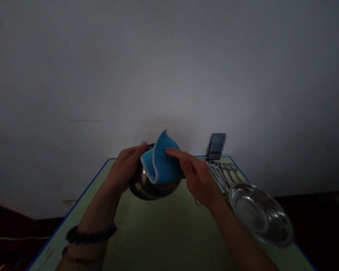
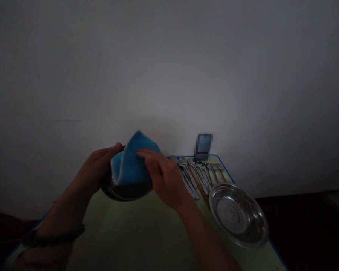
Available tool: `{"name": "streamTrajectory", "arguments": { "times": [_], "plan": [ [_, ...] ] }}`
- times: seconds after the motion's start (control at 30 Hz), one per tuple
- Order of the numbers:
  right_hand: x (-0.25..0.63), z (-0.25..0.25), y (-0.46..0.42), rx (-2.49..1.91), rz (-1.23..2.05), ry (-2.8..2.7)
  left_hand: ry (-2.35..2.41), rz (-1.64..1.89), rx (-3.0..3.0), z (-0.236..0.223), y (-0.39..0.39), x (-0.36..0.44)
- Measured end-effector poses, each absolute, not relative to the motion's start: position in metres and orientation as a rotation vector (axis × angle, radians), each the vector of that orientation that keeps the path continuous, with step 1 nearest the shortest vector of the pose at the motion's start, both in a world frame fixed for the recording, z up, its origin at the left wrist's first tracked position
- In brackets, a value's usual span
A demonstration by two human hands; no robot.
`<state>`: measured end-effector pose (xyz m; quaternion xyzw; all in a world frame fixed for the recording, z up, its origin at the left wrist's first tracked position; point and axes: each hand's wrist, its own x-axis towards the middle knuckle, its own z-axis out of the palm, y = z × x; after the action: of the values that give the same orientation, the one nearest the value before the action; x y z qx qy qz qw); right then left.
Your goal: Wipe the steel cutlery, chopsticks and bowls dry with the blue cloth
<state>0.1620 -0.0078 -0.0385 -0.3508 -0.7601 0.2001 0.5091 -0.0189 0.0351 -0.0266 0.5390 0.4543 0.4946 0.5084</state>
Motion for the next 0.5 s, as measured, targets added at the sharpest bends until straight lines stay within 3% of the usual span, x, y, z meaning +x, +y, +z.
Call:
{"name": "streamTrajectory", "arguments": {
  "times": [0.1,0.5],
  "plan": [
    [0.165,-0.042,-0.004,-0.975,0.410,-1.713,1.034,1.213,1.392,-0.026,0.033,-0.016],
    [0.177,-0.053,0.020,-0.975,0.759,-1.546,0.965,1.151,1.410,-0.035,0.034,0.005]
  ]
}}
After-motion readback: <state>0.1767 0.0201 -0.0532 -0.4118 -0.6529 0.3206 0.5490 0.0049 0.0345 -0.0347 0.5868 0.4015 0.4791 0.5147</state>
